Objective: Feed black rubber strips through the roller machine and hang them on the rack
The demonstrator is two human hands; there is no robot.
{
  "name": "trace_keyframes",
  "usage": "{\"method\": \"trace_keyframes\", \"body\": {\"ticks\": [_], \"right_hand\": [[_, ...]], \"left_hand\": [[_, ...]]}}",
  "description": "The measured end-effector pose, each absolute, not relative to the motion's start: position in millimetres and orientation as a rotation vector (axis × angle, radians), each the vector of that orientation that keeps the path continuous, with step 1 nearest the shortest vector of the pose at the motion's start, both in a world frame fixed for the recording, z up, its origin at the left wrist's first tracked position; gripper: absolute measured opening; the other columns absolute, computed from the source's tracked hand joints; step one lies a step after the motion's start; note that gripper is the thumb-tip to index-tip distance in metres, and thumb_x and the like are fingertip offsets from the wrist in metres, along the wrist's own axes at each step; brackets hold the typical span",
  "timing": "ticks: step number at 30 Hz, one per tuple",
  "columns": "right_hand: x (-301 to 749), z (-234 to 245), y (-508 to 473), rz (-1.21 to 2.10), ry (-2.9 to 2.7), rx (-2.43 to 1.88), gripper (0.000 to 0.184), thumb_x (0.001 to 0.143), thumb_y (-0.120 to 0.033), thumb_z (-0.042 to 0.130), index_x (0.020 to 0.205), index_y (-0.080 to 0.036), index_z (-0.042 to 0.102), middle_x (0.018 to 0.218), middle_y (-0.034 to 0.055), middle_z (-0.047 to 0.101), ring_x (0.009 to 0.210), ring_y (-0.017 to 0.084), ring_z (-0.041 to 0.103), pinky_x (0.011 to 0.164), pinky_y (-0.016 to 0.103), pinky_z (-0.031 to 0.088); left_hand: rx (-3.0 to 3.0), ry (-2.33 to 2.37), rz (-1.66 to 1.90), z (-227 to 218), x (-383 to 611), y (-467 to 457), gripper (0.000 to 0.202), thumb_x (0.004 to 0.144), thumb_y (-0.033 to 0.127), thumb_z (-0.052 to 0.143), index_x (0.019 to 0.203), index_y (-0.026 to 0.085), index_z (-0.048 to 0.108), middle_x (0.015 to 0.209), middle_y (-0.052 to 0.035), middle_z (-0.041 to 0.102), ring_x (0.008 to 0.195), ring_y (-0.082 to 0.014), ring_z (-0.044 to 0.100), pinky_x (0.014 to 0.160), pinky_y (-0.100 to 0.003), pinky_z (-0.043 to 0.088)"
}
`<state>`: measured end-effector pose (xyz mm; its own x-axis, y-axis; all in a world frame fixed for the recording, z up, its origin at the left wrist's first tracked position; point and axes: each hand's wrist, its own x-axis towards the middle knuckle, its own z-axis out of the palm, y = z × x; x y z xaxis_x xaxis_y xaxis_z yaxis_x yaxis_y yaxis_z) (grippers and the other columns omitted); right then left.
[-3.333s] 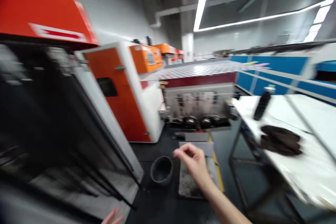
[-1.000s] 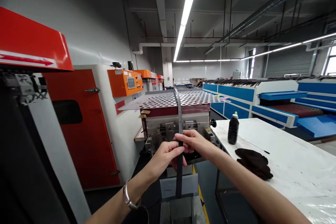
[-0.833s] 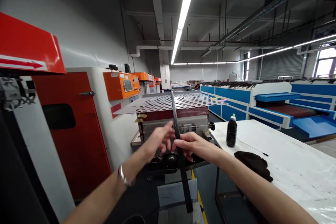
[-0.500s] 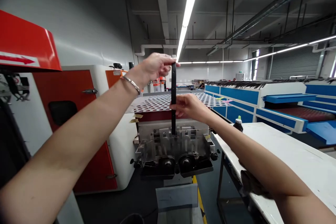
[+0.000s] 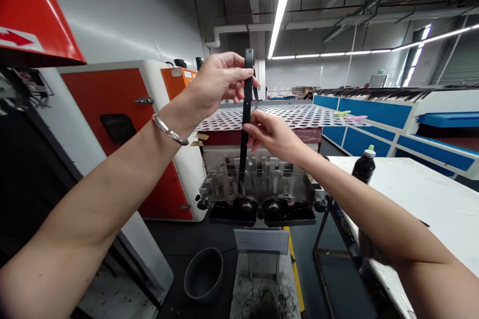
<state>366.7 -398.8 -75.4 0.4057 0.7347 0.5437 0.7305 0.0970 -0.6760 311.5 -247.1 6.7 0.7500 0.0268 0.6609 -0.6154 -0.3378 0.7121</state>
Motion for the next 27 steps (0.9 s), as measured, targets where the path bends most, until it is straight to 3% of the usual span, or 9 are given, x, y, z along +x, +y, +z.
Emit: {"method": "trace_keyframes", "body": {"ticks": [5, 10, 15, 20, 27], "right_hand": [[369.8, -91.8, -397.7, 0.017, -1.309, -1.63, 0.029, 0.087, -0.049, 0.059, 0.082, -0.023, 0.05, 0.07, 0.001, 0.065, 0.068, 0.02, 0.068, 0.063, 0.035, 0.059], [367.4, -89.3, -404.8, -0.032, -1.283, -1.681, 0.028, 0.087, -0.047, 0.059, 0.08, -0.023, 0.05, 0.07, 0.0006, 0.066, 0.07, 0.02, 0.069, 0.064, 0.034, 0.058], [366.6, -85.8, -415.0, -0.074, -1.29, -1.772, 0.024, 0.088, -0.043, 0.059, 0.078, -0.022, 0.05, 0.068, 0.0003, 0.066, 0.069, 0.02, 0.068, 0.063, 0.033, 0.057], [366.9, -96.2, -422.6, -0.048, -1.316, -1.938, 0.022, 0.091, -0.039, 0.054, 0.078, -0.021, 0.051, 0.068, -0.0006, 0.063, 0.058, 0.015, 0.061, 0.052, 0.026, 0.048], [348.6, -115.6, -445.8, -0.511, -1.307, -2.066, 0.021, 0.09, -0.04, 0.057, 0.092, -0.019, 0.06, 0.083, 0.0027, 0.062, 0.065, 0.013, 0.05, 0.06, 0.026, 0.037]], "left_hand": [[1.882, -0.367, 0.706, -5.6, 308.4, -250.3, 0.003, 0.088, 0.019, 0.058, 0.086, 0.017, 0.059, 0.075, -0.0039, 0.068, 0.052, -0.0084, 0.054, 0.053, -0.025, 0.04], [1.886, -0.313, 0.702, -7.9, 310.9, -250.8, 0.005, 0.087, 0.024, 0.061, 0.088, 0.019, 0.059, 0.074, -0.0032, 0.068, 0.056, -0.0099, 0.057, 0.054, -0.025, 0.042], [1.827, -0.366, 0.672, -10.6, 310.6, -252.7, 0.004, 0.085, 0.019, 0.062, 0.084, 0.018, 0.058, 0.072, -0.0031, 0.066, 0.054, -0.0103, 0.057, 0.056, -0.026, 0.043], [1.891, -0.338, 0.636, -25.3, 306.7, -256.7, 0.008, 0.083, 0.017, 0.063, 0.08, 0.016, 0.056, 0.074, -0.0032, 0.065, 0.051, -0.0085, 0.054, 0.053, -0.025, 0.04], [2.069, -0.249, 0.638, -56.0, 311.5, -255.2, 0.011, 0.079, 0.021, 0.068, 0.075, 0.017, 0.058, 0.055, 0.0028, 0.05, 0.051, -0.0099, 0.047, 0.053, -0.026, 0.037]]}}
